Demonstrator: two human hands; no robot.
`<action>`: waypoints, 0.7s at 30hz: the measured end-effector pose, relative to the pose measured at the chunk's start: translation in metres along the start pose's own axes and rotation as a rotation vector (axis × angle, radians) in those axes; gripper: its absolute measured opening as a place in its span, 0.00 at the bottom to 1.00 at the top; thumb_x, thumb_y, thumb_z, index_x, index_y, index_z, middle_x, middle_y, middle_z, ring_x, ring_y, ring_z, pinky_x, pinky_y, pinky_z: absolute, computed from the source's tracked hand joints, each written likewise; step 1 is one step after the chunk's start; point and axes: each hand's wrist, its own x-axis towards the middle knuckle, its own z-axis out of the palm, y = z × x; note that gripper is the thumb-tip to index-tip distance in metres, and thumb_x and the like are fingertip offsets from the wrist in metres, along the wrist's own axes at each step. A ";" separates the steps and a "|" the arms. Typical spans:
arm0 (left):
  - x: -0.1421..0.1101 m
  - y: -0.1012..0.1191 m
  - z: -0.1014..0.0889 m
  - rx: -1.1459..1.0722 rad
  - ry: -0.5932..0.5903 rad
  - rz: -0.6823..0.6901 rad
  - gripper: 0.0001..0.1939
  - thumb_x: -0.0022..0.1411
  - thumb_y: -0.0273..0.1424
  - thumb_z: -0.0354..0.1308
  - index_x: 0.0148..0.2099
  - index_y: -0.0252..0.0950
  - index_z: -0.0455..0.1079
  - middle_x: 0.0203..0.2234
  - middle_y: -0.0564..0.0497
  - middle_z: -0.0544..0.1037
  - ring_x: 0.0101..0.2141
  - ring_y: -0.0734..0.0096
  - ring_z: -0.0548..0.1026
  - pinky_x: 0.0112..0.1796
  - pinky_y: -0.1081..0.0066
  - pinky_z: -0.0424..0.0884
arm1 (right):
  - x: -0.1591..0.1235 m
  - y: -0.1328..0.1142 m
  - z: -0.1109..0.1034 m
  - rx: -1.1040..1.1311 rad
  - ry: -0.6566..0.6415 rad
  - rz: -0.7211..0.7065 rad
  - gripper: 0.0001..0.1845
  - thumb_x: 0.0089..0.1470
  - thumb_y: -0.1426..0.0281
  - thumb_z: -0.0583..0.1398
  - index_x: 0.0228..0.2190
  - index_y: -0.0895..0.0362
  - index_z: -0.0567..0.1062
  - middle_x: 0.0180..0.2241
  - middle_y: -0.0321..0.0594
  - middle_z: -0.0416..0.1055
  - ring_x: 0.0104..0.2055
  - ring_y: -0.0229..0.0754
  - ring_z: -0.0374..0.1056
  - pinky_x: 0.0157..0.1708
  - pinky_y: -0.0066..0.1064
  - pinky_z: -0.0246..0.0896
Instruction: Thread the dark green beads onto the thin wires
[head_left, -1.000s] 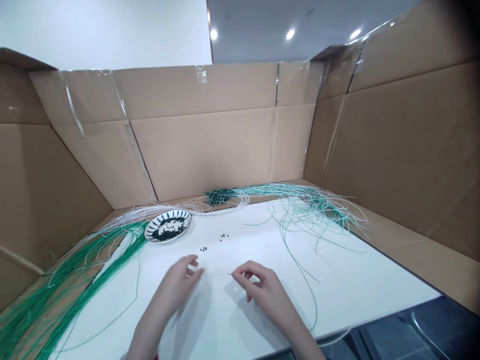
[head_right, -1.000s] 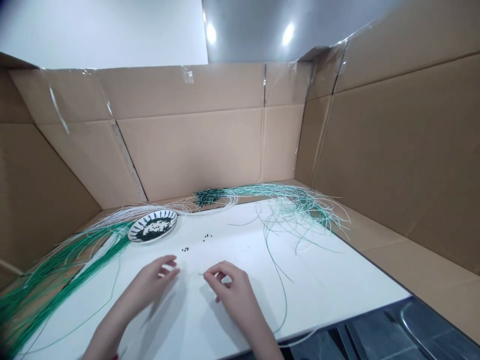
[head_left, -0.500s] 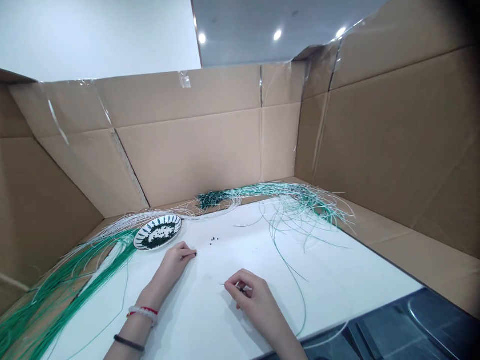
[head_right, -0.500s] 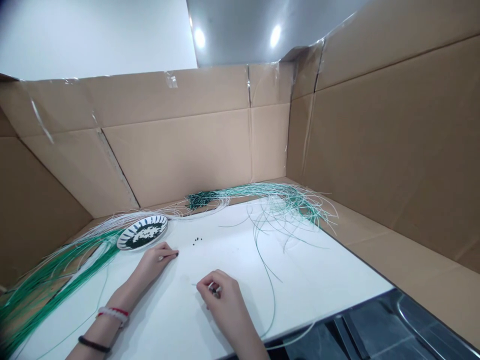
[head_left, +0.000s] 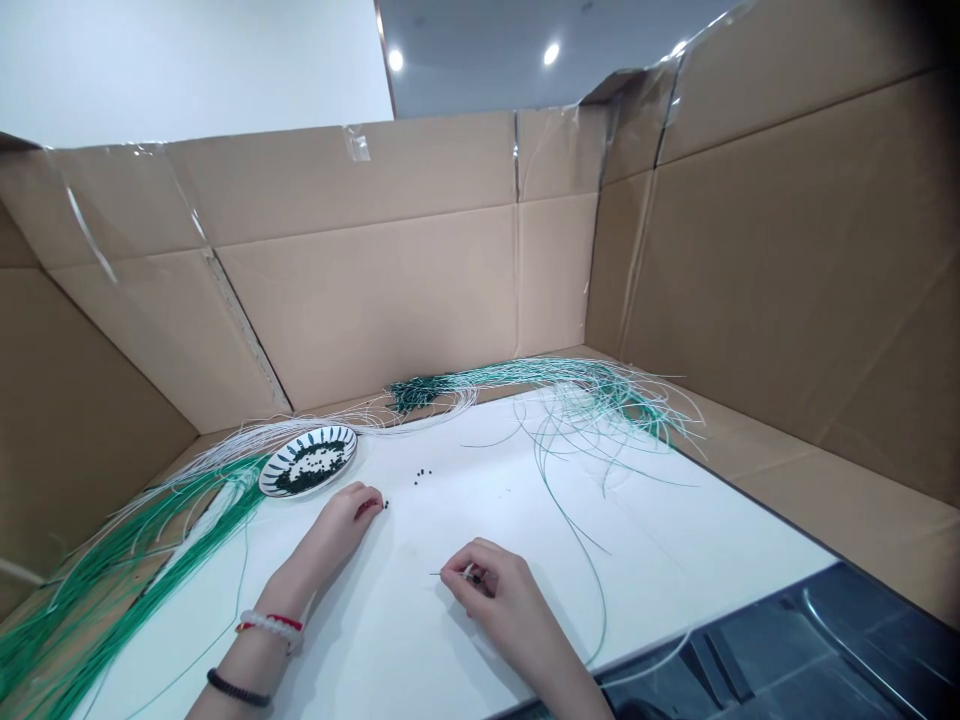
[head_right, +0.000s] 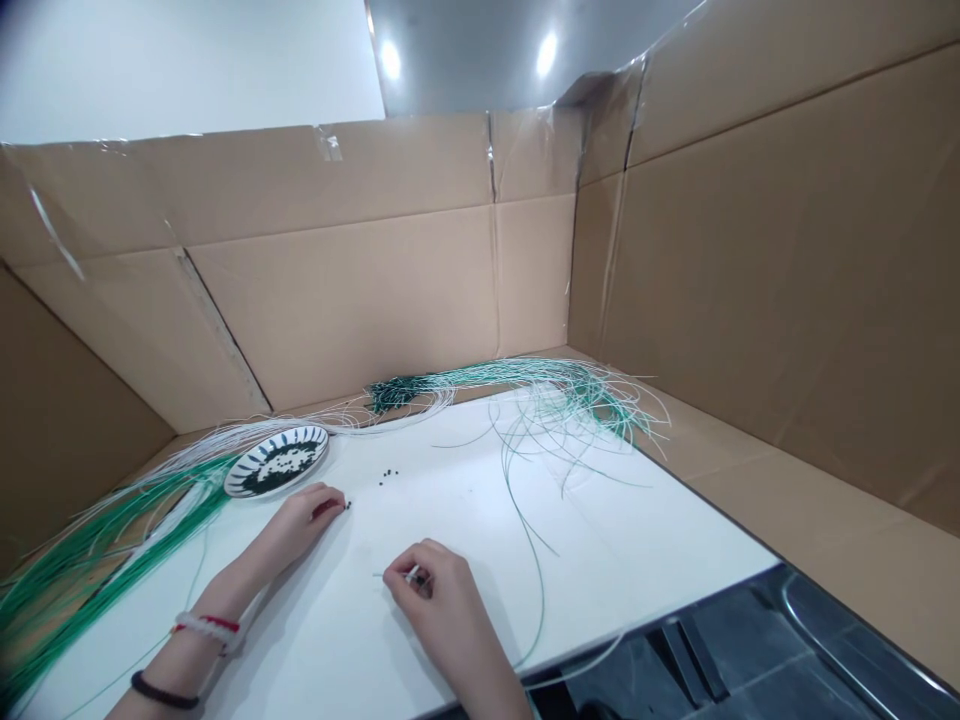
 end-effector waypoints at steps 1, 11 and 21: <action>0.000 0.000 0.000 -0.004 0.002 0.001 0.07 0.68 0.33 0.59 0.39 0.35 0.74 0.36 0.51 0.80 0.37 0.65 0.79 0.40 0.59 0.76 | 0.000 -0.001 0.000 -0.004 -0.001 0.001 0.08 0.54 0.72 0.60 0.25 0.57 0.78 0.28 0.36 0.71 0.28 0.38 0.62 0.29 0.29 0.56; 0.000 -0.007 0.005 -0.096 0.015 -0.034 0.07 0.68 0.33 0.59 0.43 0.35 0.75 0.39 0.49 0.81 0.39 0.64 0.79 0.43 0.57 0.76 | -0.002 0.001 0.001 -0.046 -0.002 0.001 0.08 0.54 0.72 0.60 0.25 0.57 0.77 0.28 0.35 0.70 0.28 0.38 0.62 0.29 0.28 0.56; 0.015 -0.008 0.000 -0.097 -0.090 -0.016 0.08 0.67 0.34 0.59 0.42 0.34 0.75 0.36 0.51 0.80 0.36 0.65 0.79 0.40 0.59 0.76 | 0.001 0.001 0.001 -0.104 -0.015 -0.004 0.08 0.53 0.73 0.59 0.25 0.57 0.77 0.27 0.36 0.69 0.29 0.39 0.64 0.29 0.28 0.57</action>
